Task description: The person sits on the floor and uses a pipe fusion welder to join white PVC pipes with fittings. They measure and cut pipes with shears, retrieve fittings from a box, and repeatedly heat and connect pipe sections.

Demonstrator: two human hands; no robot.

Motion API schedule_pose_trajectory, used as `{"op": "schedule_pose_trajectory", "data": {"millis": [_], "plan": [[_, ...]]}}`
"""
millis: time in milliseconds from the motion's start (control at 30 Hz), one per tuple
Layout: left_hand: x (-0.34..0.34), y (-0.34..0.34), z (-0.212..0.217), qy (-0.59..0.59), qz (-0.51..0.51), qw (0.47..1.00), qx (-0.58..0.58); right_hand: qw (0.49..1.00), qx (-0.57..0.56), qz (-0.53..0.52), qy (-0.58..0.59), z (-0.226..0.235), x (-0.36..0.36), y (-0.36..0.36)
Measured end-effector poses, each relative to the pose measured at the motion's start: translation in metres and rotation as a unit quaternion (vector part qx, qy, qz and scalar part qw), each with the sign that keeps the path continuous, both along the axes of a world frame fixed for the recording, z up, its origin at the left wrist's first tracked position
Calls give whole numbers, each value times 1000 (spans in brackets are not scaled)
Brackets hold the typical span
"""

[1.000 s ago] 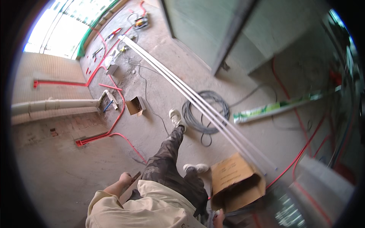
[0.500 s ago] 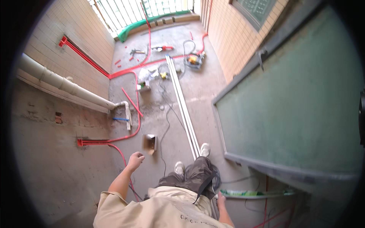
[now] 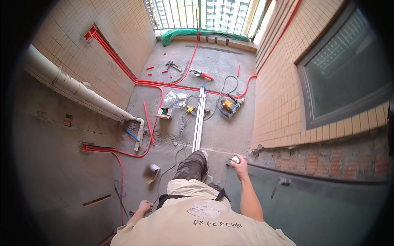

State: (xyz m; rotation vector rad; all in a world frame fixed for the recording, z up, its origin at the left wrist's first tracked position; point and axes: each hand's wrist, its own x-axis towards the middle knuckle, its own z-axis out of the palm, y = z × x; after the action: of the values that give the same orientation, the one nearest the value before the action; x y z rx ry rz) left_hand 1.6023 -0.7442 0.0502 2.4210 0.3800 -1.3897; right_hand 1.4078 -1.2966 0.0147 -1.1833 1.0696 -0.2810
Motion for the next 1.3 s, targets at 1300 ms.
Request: {"op": "schedule_pose_trajectory", "data": {"millis": [1300], "plan": [[422,-869,-67,-96,467,872,-107,731,-131,534,403,-121,714,-905]]}}
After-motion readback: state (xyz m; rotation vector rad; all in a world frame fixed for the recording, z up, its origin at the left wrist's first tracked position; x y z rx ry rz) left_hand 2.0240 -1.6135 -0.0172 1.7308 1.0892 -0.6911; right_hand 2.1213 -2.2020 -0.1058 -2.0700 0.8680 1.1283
